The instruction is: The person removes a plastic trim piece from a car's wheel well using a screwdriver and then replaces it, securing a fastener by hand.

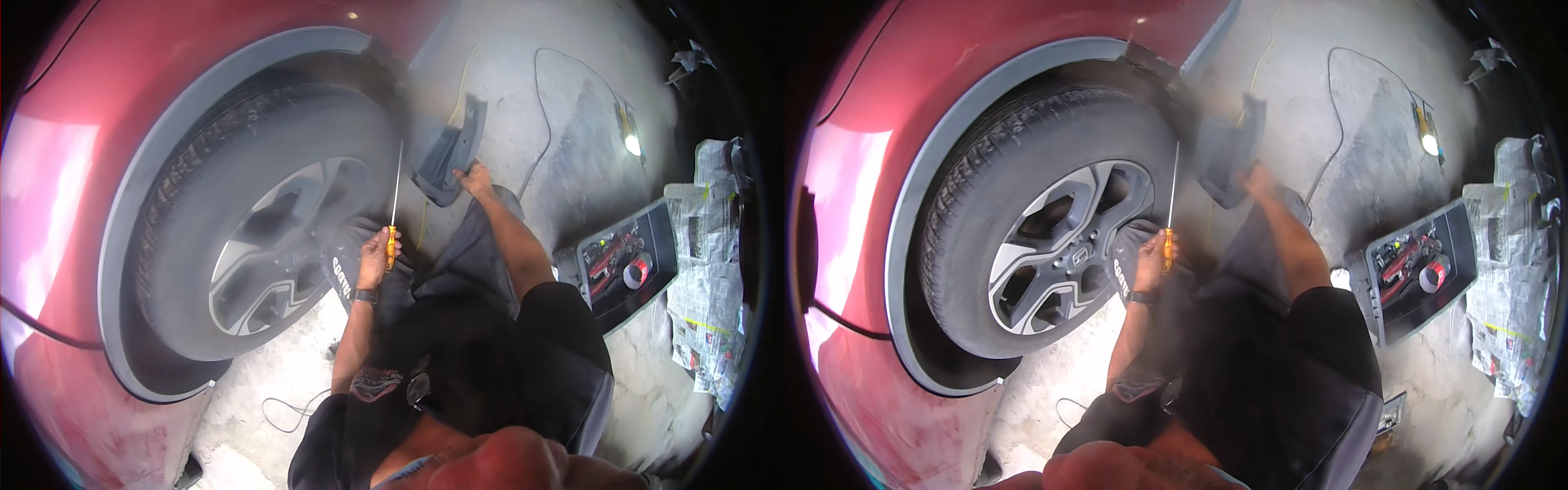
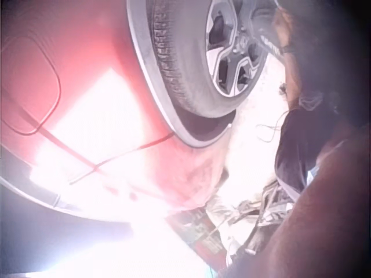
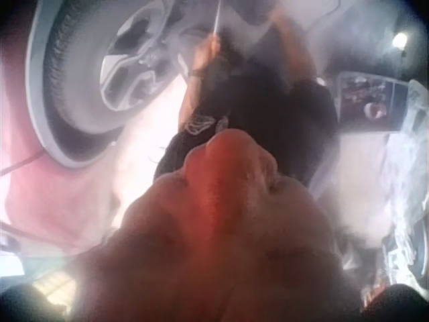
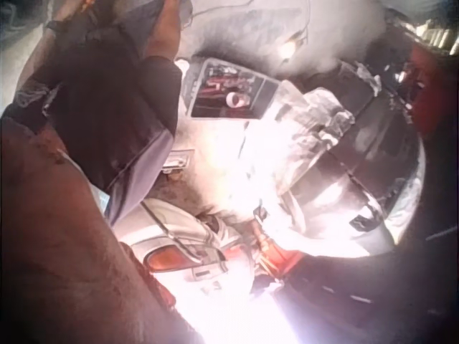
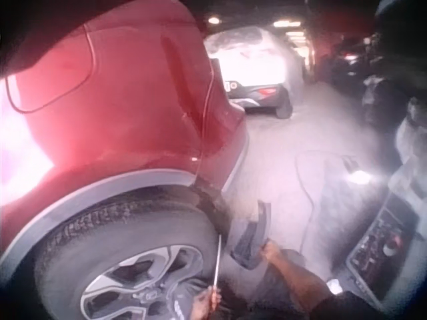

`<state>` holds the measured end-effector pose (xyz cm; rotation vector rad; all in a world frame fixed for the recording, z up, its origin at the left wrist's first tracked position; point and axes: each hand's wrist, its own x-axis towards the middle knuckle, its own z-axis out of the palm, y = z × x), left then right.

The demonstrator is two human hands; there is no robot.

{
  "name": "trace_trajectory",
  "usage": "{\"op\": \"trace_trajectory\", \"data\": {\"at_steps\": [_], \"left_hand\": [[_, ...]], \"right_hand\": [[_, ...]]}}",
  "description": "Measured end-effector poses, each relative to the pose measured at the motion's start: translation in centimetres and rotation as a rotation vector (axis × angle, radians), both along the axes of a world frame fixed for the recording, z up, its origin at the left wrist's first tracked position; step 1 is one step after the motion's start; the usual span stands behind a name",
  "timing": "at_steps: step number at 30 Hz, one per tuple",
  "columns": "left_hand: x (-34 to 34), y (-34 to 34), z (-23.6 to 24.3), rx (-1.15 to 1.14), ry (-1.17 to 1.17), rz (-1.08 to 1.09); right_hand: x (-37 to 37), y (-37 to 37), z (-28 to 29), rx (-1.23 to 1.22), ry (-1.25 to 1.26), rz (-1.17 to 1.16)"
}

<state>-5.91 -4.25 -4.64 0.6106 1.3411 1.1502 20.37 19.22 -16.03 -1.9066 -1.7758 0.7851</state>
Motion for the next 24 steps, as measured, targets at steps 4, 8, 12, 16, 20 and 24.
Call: {"op": "trace_trajectory", "data": {"at_steps": [4, 8, 12, 16, 20, 24], "left_hand": [[0.0, 0.5, -0.8, 0.002, 0.048, -0.033], [0.1, 0.8, -1.1, 0.017, 0.053, -0.032], [-0.3, 0.7, -0.9, -0.041, 0.088, -0.047], [-0.1, 0.7, -0.5, -0.051, 0.1, -0.063], [-0.1, 0.7, -0.5, -0.068, 0.123, -0.067], [0.0, 0.8, -1.0, -0.07, 0.118, -0.08]], "right_hand": [[2.4, 0.7, -2.6, 0.036, -0.039, -0.047], [2.7, 1.1, -2.0, -0.046, -0.103, -0.018], [2.6, 0.7, 0.5, -0.044, -0.064, -0.038], [6.8, 1.4, 5.6, 0.198, -0.025, 0.0], [13.1, 2.7, 13.3, 0.132, -0.004, -0.099], [18.2, 2.8, 18.6, 0.152, 0.551, -0.422]]}}
